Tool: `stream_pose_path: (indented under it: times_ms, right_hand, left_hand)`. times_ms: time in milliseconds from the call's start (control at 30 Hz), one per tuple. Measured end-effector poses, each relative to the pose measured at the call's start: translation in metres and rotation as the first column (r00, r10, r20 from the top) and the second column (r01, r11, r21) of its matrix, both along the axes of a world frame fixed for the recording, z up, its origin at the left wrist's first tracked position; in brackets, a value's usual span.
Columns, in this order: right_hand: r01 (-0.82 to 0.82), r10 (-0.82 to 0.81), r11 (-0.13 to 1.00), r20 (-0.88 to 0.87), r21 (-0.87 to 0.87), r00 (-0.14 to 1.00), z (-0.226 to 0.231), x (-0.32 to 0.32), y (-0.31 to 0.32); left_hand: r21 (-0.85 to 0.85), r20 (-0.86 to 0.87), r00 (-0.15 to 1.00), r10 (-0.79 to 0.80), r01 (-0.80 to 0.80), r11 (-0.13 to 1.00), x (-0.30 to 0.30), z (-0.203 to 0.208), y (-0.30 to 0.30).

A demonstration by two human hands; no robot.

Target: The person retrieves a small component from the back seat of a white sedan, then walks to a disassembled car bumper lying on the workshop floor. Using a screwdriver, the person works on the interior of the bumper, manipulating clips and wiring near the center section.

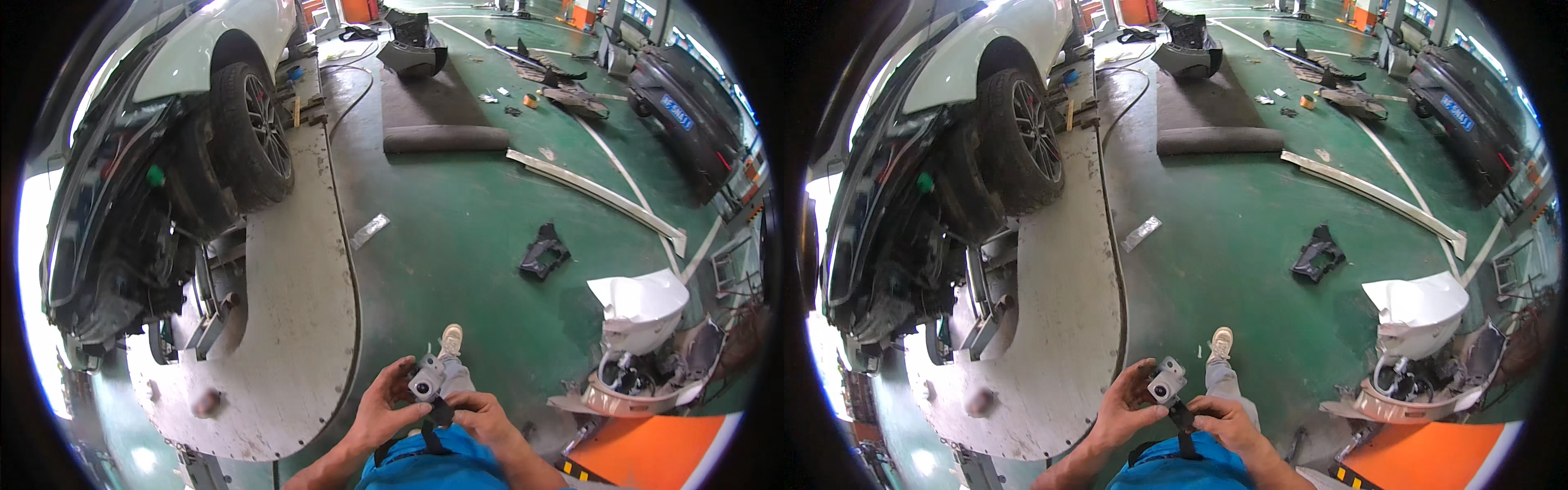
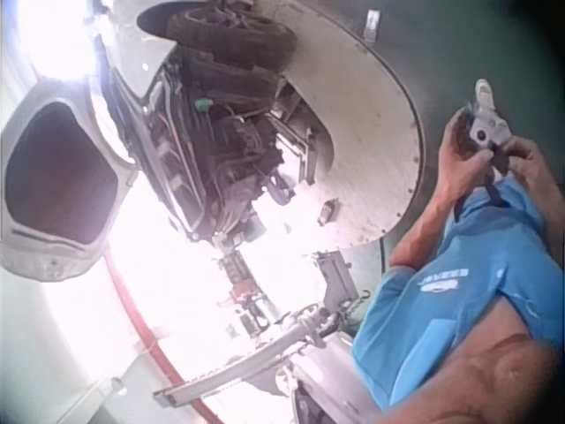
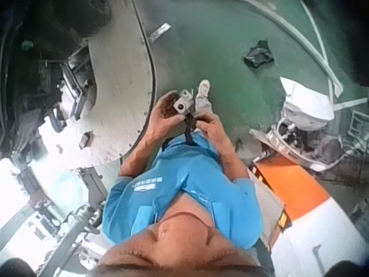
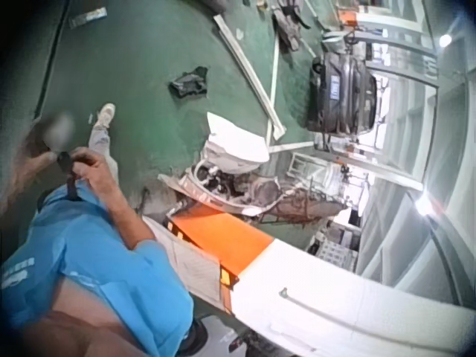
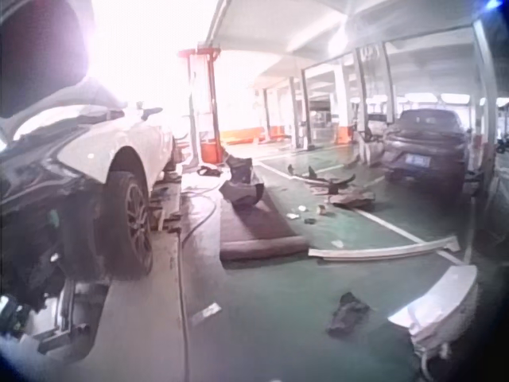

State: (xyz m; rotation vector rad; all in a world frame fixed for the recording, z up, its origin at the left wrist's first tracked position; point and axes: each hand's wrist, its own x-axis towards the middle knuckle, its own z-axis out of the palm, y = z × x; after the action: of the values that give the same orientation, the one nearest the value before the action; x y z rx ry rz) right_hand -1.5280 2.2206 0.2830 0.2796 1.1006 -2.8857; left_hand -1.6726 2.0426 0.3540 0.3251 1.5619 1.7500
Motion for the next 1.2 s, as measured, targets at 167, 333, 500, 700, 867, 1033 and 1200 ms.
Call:
stream_pose_path:
  times_ms: [167,333,500,700,867,1033,1200]
  right_hand:
    - [-0.128,0.127,0.99,0.026,0.065,0.992,0.002,-0.165,0.104]
    - [-0.362,0.346,0.905,0.11,0.221,0.932,0.042,-0.318,0.183]
    - [-0.52,0.474,0.805,0.217,0.287,0.854,0.024,-0.478,0.232]
    - [-0.465,0.389,0.787,0.26,0.404,0.884,0.015,-0.652,0.282]
    - [-0.361,0.28,0.825,0.24,0.436,0.93,0.037,-0.777,0.352]
    - [-0.157,0.125,0.969,0.168,0.191,0.978,0.004,-0.892,0.412]
    - [-0.261,0.221,0.947,0.209,0.186,0.952,-0.052,-1.057,0.481]
  left_hand:
    - [-0.025,0.043,0.984,0.172,-0.171,0.985,-0.137,0.006,0.094]
    - [0.022,0.0,0.925,0.381,-0.38,0.925,-0.25,0.017,0.146]
    - [-0.043,0.036,0.855,0.517,-0.515,0.856,-0.377,-0.023,0.185]
    - [-0.048,0.037,0.897,0.441,-0.439,0.897,-0.574,-0.043,0.25]
    - [-0.03,-0.071,0.978,0.196,-0.199,0.98,-0.736,-0.011,0.323]
    - [-0.012,-0.052,0.993,0.108,-0.109,0.994,-0.882,-0.026,0.399]
    - [-0.094,-0.045,0.995,0.087,-0.091,0.991,-1.047,-0.064,0.469]
